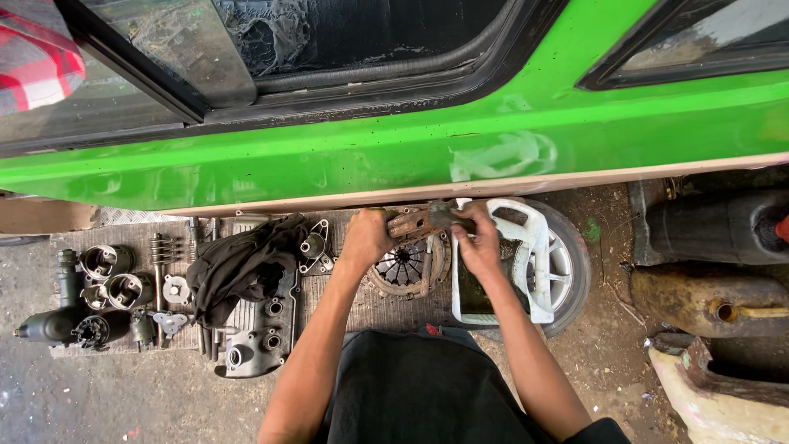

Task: The person scrubs a greasy mechanical part with a brush, repeatedly dipping the brush into a white plastic container of liquid. The person rotates the part to access different surfaces while scrubbing. The part remains in hand throughout the clip.

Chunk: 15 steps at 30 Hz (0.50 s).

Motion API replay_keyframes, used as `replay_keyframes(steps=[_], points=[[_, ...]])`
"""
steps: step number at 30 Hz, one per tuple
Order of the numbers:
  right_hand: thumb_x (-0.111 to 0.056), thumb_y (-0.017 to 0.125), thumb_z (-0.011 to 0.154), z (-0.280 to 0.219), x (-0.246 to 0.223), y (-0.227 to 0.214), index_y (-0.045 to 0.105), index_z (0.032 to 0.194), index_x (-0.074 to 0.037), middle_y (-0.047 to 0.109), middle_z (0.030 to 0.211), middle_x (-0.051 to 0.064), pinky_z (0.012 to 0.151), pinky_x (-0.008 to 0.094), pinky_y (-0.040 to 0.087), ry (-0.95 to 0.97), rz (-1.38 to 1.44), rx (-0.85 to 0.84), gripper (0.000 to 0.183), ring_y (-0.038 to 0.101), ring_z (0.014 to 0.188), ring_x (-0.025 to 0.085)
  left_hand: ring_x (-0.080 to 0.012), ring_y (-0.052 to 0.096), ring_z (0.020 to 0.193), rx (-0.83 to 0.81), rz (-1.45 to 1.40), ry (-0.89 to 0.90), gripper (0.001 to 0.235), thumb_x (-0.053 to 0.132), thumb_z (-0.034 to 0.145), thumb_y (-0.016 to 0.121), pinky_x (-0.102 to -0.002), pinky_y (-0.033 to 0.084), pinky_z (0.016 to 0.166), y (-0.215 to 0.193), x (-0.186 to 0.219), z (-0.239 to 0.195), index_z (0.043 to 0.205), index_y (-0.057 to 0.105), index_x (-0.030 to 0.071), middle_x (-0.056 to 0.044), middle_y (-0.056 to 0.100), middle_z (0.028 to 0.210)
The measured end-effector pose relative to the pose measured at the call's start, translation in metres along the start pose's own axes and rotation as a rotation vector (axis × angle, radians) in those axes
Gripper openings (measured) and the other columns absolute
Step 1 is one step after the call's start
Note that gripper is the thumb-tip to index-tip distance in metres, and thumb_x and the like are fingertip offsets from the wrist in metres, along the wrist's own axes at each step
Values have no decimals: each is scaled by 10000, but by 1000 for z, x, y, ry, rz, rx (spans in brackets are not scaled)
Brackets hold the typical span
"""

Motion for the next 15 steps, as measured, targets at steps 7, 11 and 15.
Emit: replay_keyframes(steps=[7,11,15], points=[[-50,688,959,-7,16,-6,536,1087,-29,565,1019,77,833,324,488,21,49,63,200,565,961,210,-303,761,691,-12,-8,2,549,-14,679,758,-410,644,726,10,-11,2,1215,727,101,-206,761,915],[-15,720,884,-4,6,-9,528,1054,-18,551,1088,126,928,339,436,-270,13,65,256,551,1041,236,-325,744,686,2,-4,23,454,86,715,843,-437,623,742,7,-8,3,1159,747,102,-211,760,878],[10,704,942,-4,14,-13,541,1097,-4,592,1121,89,963,287,463,-179,101,28,225,586,1061,202,-308,752,715,-6,20,-7,533,-7,675,802,-409,644,727,7,-5,-3,1189,746,121,-214,759,904]])
Point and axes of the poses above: each hand's wrist, its own z-axis towards the middle knuckle, its own y-axis out of the palm, x = y × z, the point moved 5 cm from there along z, towards the middle knuckle
